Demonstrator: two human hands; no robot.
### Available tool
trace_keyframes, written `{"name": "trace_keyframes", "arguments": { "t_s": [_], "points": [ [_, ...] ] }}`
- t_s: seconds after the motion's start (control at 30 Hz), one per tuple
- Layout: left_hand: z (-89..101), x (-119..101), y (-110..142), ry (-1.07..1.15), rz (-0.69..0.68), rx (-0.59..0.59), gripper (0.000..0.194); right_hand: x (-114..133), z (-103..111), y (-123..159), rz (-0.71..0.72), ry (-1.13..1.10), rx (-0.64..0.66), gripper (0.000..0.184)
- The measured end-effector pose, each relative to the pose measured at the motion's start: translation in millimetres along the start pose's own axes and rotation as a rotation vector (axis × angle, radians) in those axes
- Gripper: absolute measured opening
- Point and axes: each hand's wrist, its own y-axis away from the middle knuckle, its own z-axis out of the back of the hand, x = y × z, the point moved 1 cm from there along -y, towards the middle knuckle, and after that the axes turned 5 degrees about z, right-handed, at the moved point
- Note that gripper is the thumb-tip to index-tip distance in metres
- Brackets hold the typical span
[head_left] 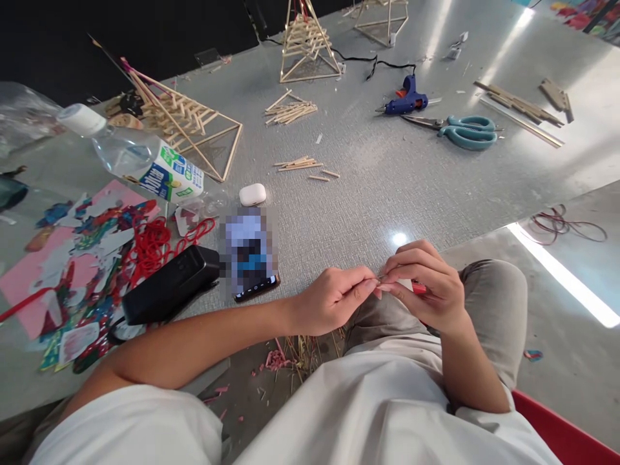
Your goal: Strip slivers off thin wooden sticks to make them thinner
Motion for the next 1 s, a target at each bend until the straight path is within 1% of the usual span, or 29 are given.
{"name": "trace_keyframes", "arguments": {
  "t_s": [0.1,0.17,0.47,0.57,0.67,0.77,0.83,0.9,1.0],
  "points": [
    [-1.5,-0.2,1.6,-0.045,-0.028,-0.079,0.033,-1.3,-7.5,1.3,-0.023,-0.002,-0.039,0.010],
    [-2.2,-0.1,2.7,-0.067,-0.042,-0.104,0.032,-2.1,-11.3,1.4,-0.029,-0.020,-0.046,0.009],
    [-7.2,4.3,5.6,-0.134,-0.121,-0.172,0.029,-3.9,-15.8,4.0,-0.085,-0.067,0.039,0.009],
    [-8.0,3.7,6.8,-0.148,-0.146,-0.196,0.025,-2.4,-19.4,4.3,-0.086,-0.051,0.032,0.009],
    [-7.3,0.5,6.9,-0.120,-0.107,-0.190,0.023,-0.1,-21.7,5.4,-0.059,0.049,-0.014,0.012],
    [-7.0,-2.4,6.3,-0.077,-0.072,-0.151,0.022,-0.2,-20.6,8.4,0.013,0.260,-0.092,0.017],
    [-7.6,-2.8,6.1,-0.063,-0.089,-0.137,0.022,-2.6,-19.4,10.3,0.051,0.372,-0.132,0.021],
    [-8.6,-1.9,6.0,-0.062,-0.117,-0.140,0.021,-5.6,-19.2,11.1,0.061,0.377,-0.135,0.022],
    [-9.9,1.0,5.7,-0.039,-0.104,-0.149,0.021,-5.8,-19.0,9.9,0.033,0.247,-0.121,0.020]
  ]
}}
